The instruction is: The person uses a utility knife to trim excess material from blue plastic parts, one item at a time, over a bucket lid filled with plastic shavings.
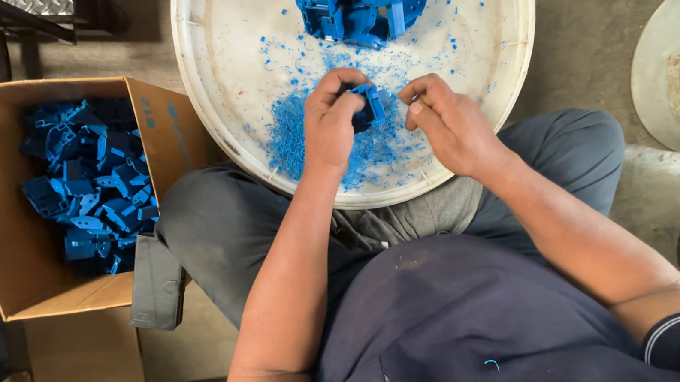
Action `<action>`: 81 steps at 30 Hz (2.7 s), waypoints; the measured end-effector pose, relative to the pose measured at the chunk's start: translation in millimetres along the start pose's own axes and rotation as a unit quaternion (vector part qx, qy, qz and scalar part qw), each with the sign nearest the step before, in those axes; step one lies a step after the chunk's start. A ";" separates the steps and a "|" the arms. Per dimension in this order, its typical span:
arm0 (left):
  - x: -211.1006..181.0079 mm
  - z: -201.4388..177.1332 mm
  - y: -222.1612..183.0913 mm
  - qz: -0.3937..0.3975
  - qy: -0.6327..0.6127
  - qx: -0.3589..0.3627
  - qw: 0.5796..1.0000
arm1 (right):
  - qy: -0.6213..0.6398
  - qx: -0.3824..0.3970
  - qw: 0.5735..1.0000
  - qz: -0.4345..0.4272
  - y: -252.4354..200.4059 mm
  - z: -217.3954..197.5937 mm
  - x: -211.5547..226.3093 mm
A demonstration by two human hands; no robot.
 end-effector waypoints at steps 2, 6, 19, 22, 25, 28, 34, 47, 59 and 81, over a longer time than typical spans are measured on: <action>1.4 -1.6 -1.3 -0.014 -0.056 -0.009 0.998 | -0.014 0.014 1.000 0.012 0.1 6.3 2.9; 1.6 -4.8 1.0 -0.009 -0.024 -0.058 0.998 | -0.107 -0.003 0.993 -0.048 0.1 7.2 26.9; -5.2 -5.5 -0.5 -0.004 0.018 -0.070 0.997 | -0.213 0.009 0.974 -0.079 8.8 18.4 57.0; -3.4 -4.4 -0.9 -0.004 0.015 -0.067 0.998 | -0.229 0.016 0.970 -0.087 10.0 22.2 57.8; -4.4 -3.4 -1.3 0.006 0.031 -0.063 0.998 | -0.238 0.016 0.967 -0.096 9.9 24.7 57.7; -3.4 -3.5 -0.7 0.006 0.034 -0.061 0.998 | -0.241 0.020 0.966 -0.091 9.9 26.0 55.3; -1.2 -3.2 -1.4 0.000 0.045 -0.056 0.997 | -0.248 0.024 0.963 -0.100 8.3 28.1 52.8; 0.3 -0.1 -0.7 -0.006 0.030 -0.043 0.999 | -0.254 0.009 0.958 -0.129 7.2 29.8 55.7; 0.8 0.7 -2.0 -0.007 0.025 -0.038 0.999 | -0.266 -0.008 0.951 -0.156 4.7 35.7 51.3; 6.3 1.6 -3.6 -0.033 -0.043 -0.035 0.998 | -0.237 -0.033 0.959 -0.153 1.0 33.2 51.3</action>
Point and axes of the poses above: each hand's wrist, its own y-axis towards the middle knuckle, its own z-axis out of the palm, x = y × z, the point moved 9 cm from there along y, towards the middle knuckle, and after that the axes turned 4 degrees about x, right-handed, at the moved point
